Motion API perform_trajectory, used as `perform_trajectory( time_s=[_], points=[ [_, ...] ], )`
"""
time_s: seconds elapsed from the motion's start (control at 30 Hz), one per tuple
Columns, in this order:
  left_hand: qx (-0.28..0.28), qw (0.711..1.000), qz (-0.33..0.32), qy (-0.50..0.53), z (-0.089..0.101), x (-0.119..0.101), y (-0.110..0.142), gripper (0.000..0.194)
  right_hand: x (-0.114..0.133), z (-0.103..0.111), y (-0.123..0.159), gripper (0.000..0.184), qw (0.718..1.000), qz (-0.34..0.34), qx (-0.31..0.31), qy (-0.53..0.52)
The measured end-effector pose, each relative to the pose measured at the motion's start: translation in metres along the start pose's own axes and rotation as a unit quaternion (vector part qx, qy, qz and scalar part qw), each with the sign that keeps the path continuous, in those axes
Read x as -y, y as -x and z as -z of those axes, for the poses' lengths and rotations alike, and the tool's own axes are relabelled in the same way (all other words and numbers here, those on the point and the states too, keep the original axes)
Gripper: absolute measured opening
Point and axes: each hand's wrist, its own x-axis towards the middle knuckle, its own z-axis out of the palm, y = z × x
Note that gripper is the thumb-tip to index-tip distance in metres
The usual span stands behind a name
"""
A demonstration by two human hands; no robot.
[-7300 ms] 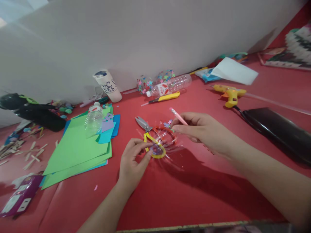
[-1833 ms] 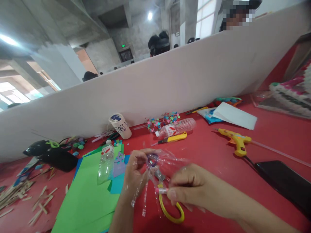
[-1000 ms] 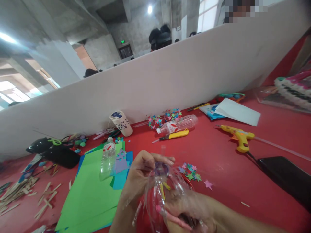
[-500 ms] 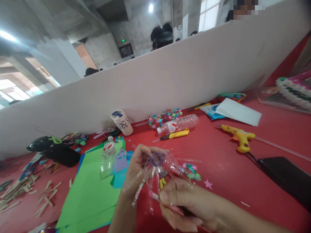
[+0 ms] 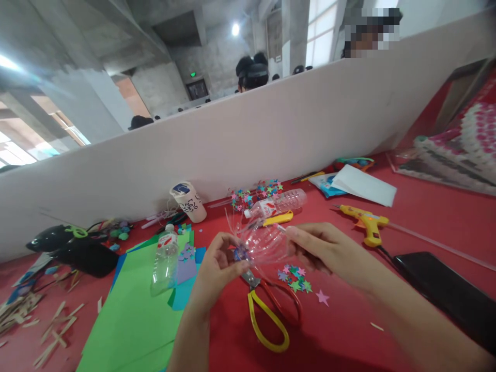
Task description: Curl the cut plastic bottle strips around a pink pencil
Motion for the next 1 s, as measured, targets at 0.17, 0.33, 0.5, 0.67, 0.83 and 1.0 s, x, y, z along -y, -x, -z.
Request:
perform_trajectory(
  time_s=[0.17,0.33,0.5,0.67,0.83,1.0],
  points=[
    [-0.021,0.999,0.009,0.044,0.0,-0.001,0.001,0.031,0.006,0.017,0.007,0.036,0.995,0.06,-0.062,0.048],
    [-0.037,0.997,0.009,0.06,0.0,-0.001,0.001,0.031,0.01,0.017,0.016,0.031,0.983,0.122,-0.083,0.111],
    [-0.036,0.997,0.02,0.059,-0.002,-0.002,0.0,0.03,0.012,0.003,0.025,0.014,0.951,0.203,-0.117,0.2],
    [-0.055,0.997,0.039,0.046,-0.006,-0.005,0.001,0.028,0.006,-0.007,0.022,0.021,0.823,0.33,-0.172,0.429],
    [-0.07,0.997,0.039,-0.002,-0.008,-0.005,0.001,0.028,-0.003,-0.013,0.011,0.022,0.773,0.325,-0.21,0.503],
    [-0.063,0.997,0.03,-0.028,-0.01,-0.001,0.0,0.027,-0.002,-0.02,0.011,0.015,0.83,0.301,-0.195,0.428]
  ],
)
